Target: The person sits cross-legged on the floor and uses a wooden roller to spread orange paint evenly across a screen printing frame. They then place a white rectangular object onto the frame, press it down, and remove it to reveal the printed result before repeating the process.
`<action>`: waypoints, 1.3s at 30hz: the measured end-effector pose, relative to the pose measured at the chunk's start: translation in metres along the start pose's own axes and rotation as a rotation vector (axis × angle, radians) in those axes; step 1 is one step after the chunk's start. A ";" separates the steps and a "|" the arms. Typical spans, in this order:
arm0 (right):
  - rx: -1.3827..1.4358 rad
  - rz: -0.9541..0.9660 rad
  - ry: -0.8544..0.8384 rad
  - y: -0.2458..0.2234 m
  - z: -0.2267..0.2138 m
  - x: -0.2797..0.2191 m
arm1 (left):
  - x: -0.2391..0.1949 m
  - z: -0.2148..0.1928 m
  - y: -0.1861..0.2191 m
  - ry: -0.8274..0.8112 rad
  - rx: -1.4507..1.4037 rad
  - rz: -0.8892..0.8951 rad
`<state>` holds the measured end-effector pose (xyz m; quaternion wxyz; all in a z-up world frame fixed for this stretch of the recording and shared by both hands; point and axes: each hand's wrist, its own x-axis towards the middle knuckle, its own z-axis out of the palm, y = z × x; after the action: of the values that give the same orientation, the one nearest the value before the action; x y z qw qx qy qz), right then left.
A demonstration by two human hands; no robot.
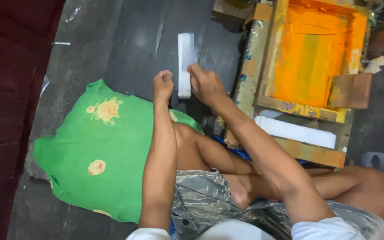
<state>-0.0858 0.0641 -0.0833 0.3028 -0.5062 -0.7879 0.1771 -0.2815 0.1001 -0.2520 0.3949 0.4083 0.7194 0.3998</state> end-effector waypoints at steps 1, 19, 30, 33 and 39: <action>0.000 0.000 -0.009 -0.005 0.003 -0.004 | 0.002 0.002 -0.001 0.001 -0.003 -0.008; -0.239 -0.041 -0.230 0.006 0.045 -0.028 | -0.016 -0.002 0.025 -0.110 0.041 -0.177; 0.119 0.035 0.207 -0.036 -0.061 -0.052 | -0.082 0.004 0.131 0.100 0.219 0.137; 0.287 0.176 0.442 -0.026 -0.124 -0.098 | -0.161 0.037 0.212 -0.021 0.127 0.408; 0.403 0.451 0.873 0.020 -0.217 -0.207 | -0.310 0.140 0.254 -0.536 -0.200 0.779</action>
<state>0.1332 -0.1207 0.0067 0.6481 -0.6216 -0.4104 0.1585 0.0227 -0.0568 -0.0006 0.4247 0.6960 0.3439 0.4657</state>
